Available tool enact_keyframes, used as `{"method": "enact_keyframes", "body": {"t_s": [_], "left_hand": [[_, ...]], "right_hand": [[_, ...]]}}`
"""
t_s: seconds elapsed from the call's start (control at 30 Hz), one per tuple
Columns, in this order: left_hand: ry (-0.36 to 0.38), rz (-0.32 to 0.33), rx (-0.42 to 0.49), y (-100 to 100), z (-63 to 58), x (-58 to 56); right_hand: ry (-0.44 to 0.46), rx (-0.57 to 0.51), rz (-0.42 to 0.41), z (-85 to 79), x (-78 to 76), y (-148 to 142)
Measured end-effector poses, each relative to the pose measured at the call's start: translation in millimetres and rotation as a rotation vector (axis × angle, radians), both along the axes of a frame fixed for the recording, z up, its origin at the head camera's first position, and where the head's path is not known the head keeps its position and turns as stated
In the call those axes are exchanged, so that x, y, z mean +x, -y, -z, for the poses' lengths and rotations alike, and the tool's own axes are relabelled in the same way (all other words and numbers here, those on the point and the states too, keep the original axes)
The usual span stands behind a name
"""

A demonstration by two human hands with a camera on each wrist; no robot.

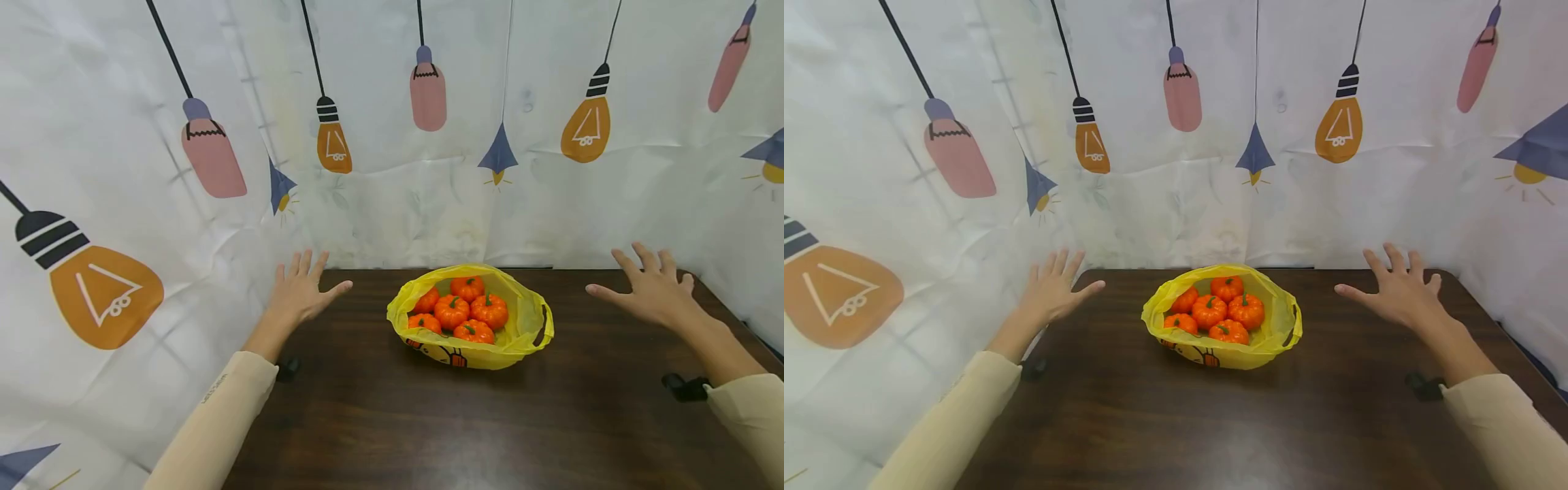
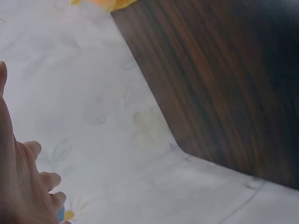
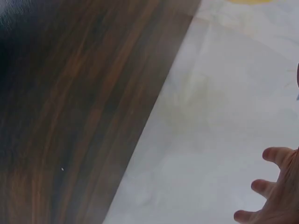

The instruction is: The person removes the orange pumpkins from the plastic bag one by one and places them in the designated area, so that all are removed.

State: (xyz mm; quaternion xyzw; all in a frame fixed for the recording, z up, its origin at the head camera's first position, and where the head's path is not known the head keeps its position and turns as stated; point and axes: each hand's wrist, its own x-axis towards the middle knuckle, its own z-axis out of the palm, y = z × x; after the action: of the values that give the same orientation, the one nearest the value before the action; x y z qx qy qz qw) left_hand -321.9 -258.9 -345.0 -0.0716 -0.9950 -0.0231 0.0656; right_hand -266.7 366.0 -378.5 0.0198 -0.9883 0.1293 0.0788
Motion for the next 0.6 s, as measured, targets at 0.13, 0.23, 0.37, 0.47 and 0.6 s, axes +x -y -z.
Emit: {"method": "enact_keyframes", "body": {"t_s": [0.13,0.23,0.37,0.47,0.6], "left_hand": [[-0.002,0.013,0.013,-4.3,8.4,11.9],[0.002,0.028,0.059,-7.7,17.7,21.0],[-0.004,0.046,0.142,-12.6,31.0,34.6],[-0.033,0.051,0.205,-15.5,41.5,45.7],[-0.063,0.058,0.31,-22.1,55.9,58.4]], "right_hand": [[-0.014,0.003,-0.017,5.1,9.3,6.0],[-0.03,0.005,-0.018,10.5,16.6,10.2],[-0.043,-0.024,-0.034,17.7,25.4,18.3],[-0.053,-0.071,-0.065,22.6,30.5,28.7],[-0.106,-0.133,-0.103,26.7,37.3,44.0]]}}
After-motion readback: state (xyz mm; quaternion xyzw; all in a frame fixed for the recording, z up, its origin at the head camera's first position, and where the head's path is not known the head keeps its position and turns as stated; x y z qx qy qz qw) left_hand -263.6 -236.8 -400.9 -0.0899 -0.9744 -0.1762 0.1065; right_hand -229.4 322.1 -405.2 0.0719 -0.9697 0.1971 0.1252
